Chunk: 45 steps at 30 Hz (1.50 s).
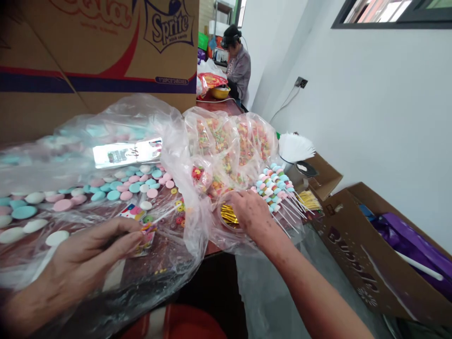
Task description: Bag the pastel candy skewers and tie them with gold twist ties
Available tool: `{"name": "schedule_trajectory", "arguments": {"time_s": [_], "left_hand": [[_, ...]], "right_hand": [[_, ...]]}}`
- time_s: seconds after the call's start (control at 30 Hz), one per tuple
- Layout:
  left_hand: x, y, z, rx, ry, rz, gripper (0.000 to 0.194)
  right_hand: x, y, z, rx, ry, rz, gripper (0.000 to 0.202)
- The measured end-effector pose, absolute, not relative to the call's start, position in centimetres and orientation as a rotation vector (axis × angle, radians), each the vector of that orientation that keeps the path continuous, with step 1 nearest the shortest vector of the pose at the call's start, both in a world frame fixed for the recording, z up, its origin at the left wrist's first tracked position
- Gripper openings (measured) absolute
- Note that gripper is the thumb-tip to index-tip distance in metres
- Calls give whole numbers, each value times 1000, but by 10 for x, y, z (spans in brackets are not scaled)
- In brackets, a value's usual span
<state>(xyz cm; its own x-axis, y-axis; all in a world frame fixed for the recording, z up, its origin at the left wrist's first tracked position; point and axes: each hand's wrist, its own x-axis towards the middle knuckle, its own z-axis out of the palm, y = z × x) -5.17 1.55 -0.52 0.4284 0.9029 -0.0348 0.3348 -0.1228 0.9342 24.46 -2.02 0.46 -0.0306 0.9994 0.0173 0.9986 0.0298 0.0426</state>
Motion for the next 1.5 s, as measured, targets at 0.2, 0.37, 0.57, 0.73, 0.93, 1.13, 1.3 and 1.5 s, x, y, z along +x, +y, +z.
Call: {"name": "schedule_trajectory", "arguments": {"time_s": [0.2, 0.37, 0.57, 0.73, 0.93, 1.13, 1.3, 1.5], "left_hand": [[-45, 24, -6, 1654, 1005, 705, 26], [-41, 23, -1, 1402, 1027, 676, 29], [-41, 20, -1, 1182, 1036, 607, 28], [-39, 18, -8, 1179, 994, 519, 29], [-40, 17, -1, 1185, 1021, 542, 27], [-40, 19, 0, 1131, 1012, 552, 24], [-37, 15, 4, 1100, 982, 602, 21], [-40, 15, 3, 996, 913, 550, 22]], "right_hand": [[255, -11, -27, 2096, 2042, 29, 23], [255, -10, -20, 2154, 1919, 27, 27], [258, -15, -9, 2200, 1845, 45, 28], [258, -14, -19, 2071, 1954, -4, 24], [258, -13, -11, 2011, 2008, 0, 26], [258, -17, -2, 2068, 1988, 25, 27], [257, -18, -2, 2114, 2016, 11, 25], [260, -18, -11, 2236, 2040, 13, 20]]}}
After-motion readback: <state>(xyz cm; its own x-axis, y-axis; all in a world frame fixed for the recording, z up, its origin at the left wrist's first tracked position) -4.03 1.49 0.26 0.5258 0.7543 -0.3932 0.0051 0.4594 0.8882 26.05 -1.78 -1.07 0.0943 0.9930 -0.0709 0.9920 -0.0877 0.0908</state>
